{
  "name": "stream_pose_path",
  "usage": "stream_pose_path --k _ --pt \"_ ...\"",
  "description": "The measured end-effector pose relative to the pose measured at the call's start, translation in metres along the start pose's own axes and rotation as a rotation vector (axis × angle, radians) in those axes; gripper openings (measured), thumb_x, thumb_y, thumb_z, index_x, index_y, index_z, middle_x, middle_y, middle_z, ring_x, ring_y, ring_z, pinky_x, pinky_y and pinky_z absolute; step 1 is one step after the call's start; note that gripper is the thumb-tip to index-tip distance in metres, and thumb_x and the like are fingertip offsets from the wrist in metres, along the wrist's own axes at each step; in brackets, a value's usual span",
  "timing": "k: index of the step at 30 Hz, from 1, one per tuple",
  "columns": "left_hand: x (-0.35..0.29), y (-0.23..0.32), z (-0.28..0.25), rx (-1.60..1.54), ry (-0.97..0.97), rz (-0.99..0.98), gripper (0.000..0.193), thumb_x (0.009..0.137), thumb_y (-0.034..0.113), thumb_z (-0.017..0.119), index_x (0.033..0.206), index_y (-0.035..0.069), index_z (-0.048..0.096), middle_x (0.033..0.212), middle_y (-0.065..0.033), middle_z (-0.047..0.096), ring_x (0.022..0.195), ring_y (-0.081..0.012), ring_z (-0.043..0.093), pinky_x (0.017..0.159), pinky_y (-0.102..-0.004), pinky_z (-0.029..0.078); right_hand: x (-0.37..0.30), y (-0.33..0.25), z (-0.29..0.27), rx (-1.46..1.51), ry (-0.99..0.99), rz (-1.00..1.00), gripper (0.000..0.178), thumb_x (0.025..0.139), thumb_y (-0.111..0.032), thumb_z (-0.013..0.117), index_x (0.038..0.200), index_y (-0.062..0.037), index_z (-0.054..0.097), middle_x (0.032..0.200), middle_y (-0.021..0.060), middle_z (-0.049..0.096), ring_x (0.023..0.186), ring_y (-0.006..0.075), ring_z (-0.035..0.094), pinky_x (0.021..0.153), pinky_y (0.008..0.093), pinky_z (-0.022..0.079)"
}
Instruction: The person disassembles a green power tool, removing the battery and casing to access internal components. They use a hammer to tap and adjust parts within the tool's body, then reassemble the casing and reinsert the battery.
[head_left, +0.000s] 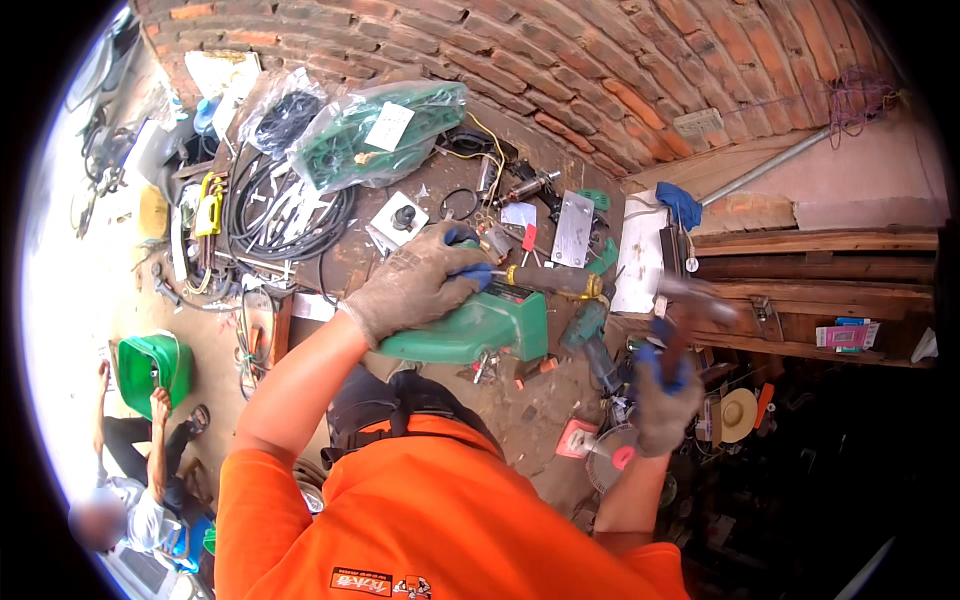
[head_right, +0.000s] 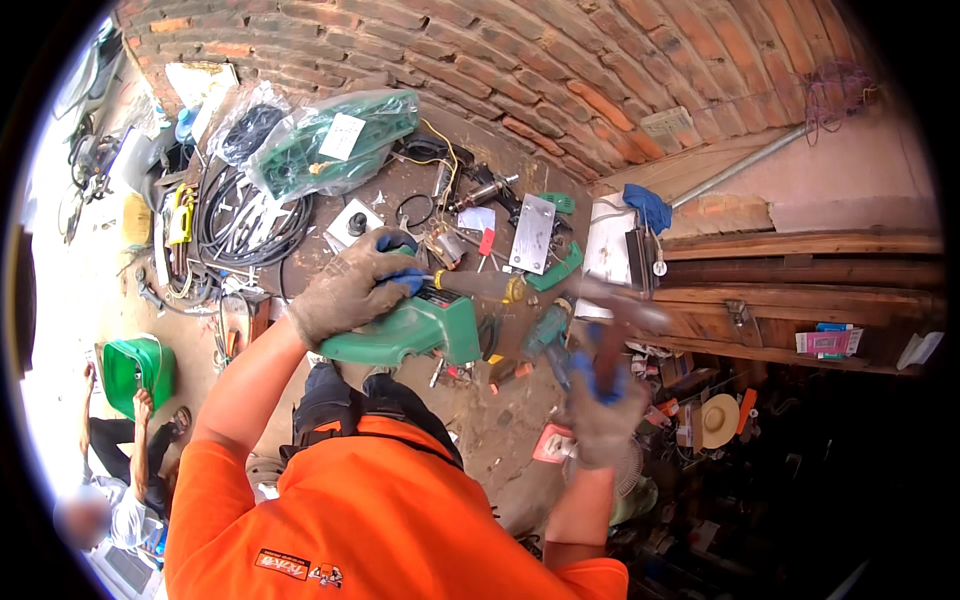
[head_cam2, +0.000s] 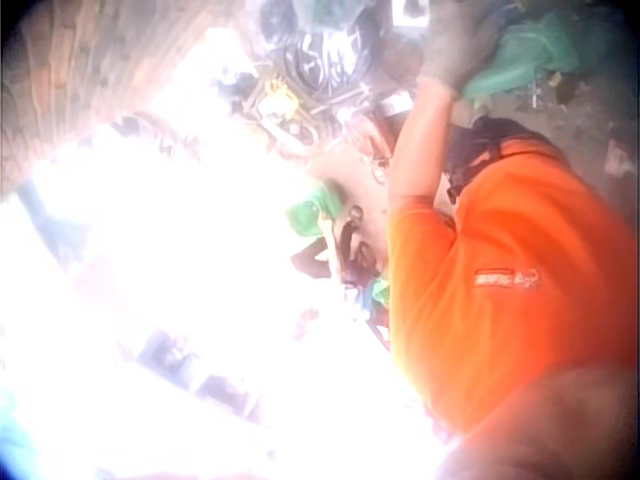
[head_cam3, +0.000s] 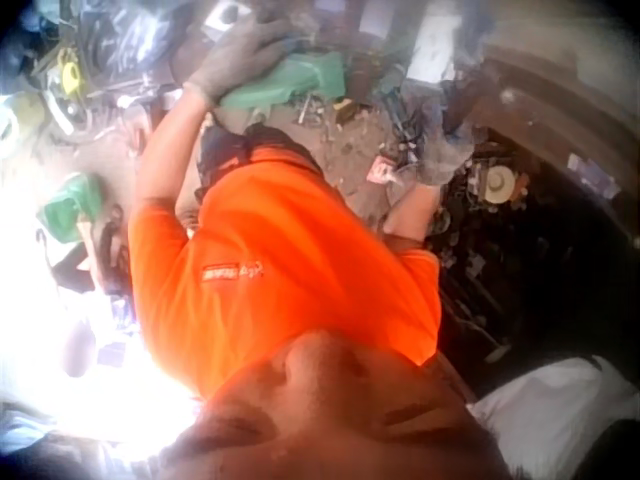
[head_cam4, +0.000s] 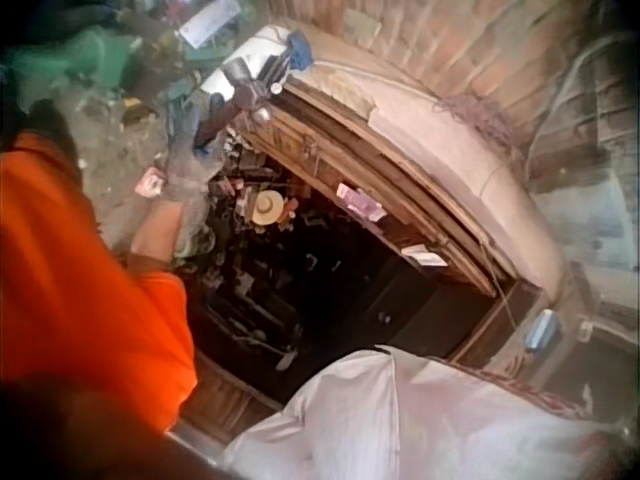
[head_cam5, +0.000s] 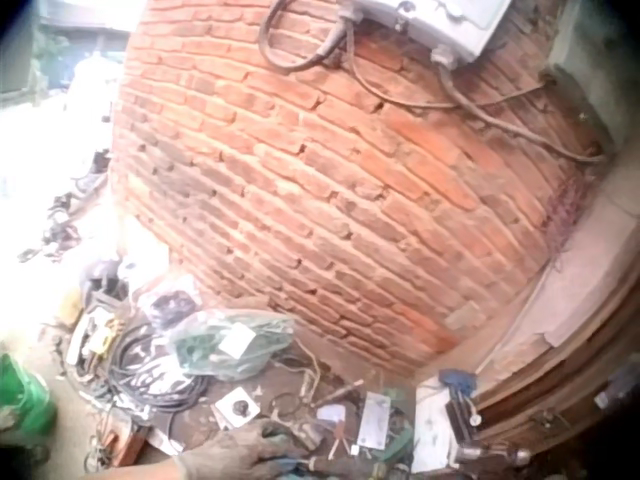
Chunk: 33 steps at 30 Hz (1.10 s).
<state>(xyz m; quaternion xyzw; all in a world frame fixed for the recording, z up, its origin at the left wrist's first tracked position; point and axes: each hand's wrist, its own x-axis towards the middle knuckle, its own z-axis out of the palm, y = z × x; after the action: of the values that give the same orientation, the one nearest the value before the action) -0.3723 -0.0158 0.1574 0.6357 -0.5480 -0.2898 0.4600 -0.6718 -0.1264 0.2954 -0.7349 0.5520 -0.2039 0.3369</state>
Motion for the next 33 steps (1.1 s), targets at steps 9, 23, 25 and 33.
stream_pose_path --k 9,23,25,33 --pt "-0.001 -0.007 -0.001 -0.012 0.017 0.005 0.033 0.092 0.021 0.07 0.122 0.008 0.073 0.134 -0.0232 0.059 0.118 -0.0412 0.063 0.102 -0.0459 0.051 0.002 0.0 0.016 0.15 0.104 -0.177 0.036 0.094 -0.006 0.069 0.13 -0.0001 0.068 0.086 0.0035 0.071 0.057 0.0047 0.055 0.052 0.0222 0.043" --pt "0.002 -0.002 -0.001 0.014 -0.053 0.032 0.039 0.093 0.024 0.07 0.13 0.011 0.069 0.134 -0.0218 0.058 0.123 -0.0401 0.059 0.106 -0.0448 0.048 0.036 -0.034 0.091 0.61 -0.346 0.13 0.037 0.092 -0.009 0.072 0.123 0.01 0.066 0.071 0.0011 0.061 0.052 0.0077 0.053 0.047 0.0232 0.042" --pt "-0.001 -0.007 -0.009 -0.108 -0.138 0.025 0.06 0.088 0.021 0.075 0.144 0.011 0.056 0.14 -0.0185 0.053 0.131 -0.0344 0.055 0.111 -0.0407 0.044 0.033 -0.04 0.093 0.581 -0.259 0.121 0.037 0.093 -0.012 0.073 0.123 0.0078 0.067 0.07 0.0017 0.061 0.053 0.0086 0.054 0.047 0.0241 0.042" --pt "-0.02 -0.029 -0.006 -0.434 0.006 -0.17 0.089 0.072 0.036 0.09 0.146 0.009 0.049 0.14 -0.0198 0.052 0.129 -0.0334 0.054 0.109 -0.04 0.045 0.016 -0.048 0.076 0.577 -0.093 0.054 0.033 0.091 -0.008 0.072 0.12 0.0084 0.068 0.074 0.0061 0.066 0.055 0.0097 0.058 0.047 0.0236 0.045"
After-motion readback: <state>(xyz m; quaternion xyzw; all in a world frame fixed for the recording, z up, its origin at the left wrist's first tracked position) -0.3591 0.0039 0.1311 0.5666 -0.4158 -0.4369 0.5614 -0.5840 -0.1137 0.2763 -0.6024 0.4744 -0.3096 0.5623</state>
